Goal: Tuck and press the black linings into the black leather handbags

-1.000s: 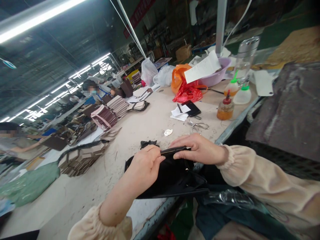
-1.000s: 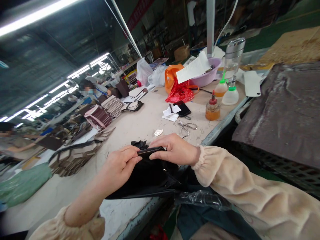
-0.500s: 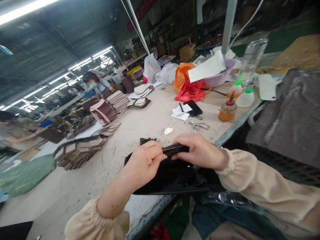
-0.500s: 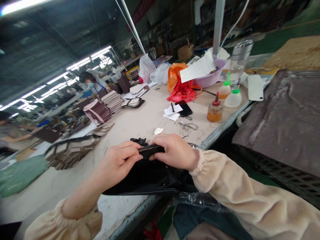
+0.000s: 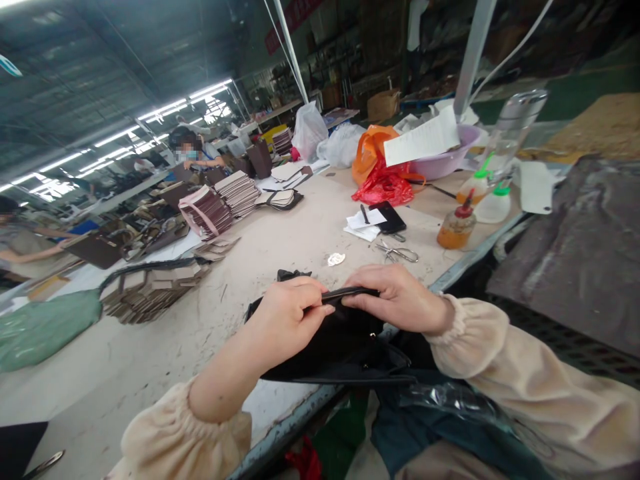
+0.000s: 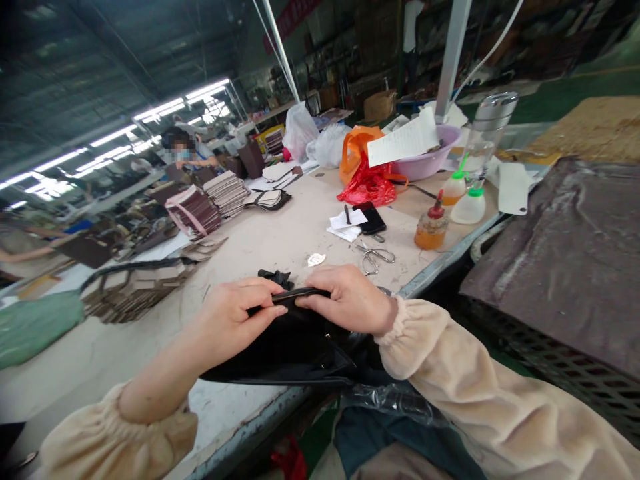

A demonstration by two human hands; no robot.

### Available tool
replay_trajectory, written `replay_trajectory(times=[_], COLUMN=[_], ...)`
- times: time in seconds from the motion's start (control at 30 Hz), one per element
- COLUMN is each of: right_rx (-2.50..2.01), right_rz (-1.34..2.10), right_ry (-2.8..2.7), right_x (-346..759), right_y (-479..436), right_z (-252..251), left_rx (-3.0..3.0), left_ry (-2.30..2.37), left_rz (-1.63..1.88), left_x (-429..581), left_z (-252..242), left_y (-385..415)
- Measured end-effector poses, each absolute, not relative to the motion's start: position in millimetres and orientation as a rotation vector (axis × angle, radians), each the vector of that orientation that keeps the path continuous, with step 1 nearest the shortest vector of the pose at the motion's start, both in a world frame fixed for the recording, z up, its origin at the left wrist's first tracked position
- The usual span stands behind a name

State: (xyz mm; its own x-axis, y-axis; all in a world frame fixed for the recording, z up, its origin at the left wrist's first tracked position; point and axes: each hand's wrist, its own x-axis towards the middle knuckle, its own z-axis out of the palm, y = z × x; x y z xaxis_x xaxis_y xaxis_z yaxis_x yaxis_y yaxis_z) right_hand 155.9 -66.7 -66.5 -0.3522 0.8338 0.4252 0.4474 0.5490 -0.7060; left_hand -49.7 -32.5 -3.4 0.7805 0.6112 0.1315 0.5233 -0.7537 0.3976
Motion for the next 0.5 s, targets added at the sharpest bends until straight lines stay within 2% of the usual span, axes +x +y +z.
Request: replay_trajectory(times=[0.33, 0.5], right_rx=[-1.048, -1.027], right_rz=[0.621, 0.628], right_ry=[-2.046, -2.076], right_x=[156.2, 157.7], right_y=[-67.0, -65.8], right_z=[-60.4, -61.4], left_rx=[2.601, 2.631], left_ry=[0.954, 1.027], left_rz=[0.403, 0.314], left_x=[-49.0, -48.1], left_z=[-5.9, -3.8], left_y=[-32.2, -32.1])
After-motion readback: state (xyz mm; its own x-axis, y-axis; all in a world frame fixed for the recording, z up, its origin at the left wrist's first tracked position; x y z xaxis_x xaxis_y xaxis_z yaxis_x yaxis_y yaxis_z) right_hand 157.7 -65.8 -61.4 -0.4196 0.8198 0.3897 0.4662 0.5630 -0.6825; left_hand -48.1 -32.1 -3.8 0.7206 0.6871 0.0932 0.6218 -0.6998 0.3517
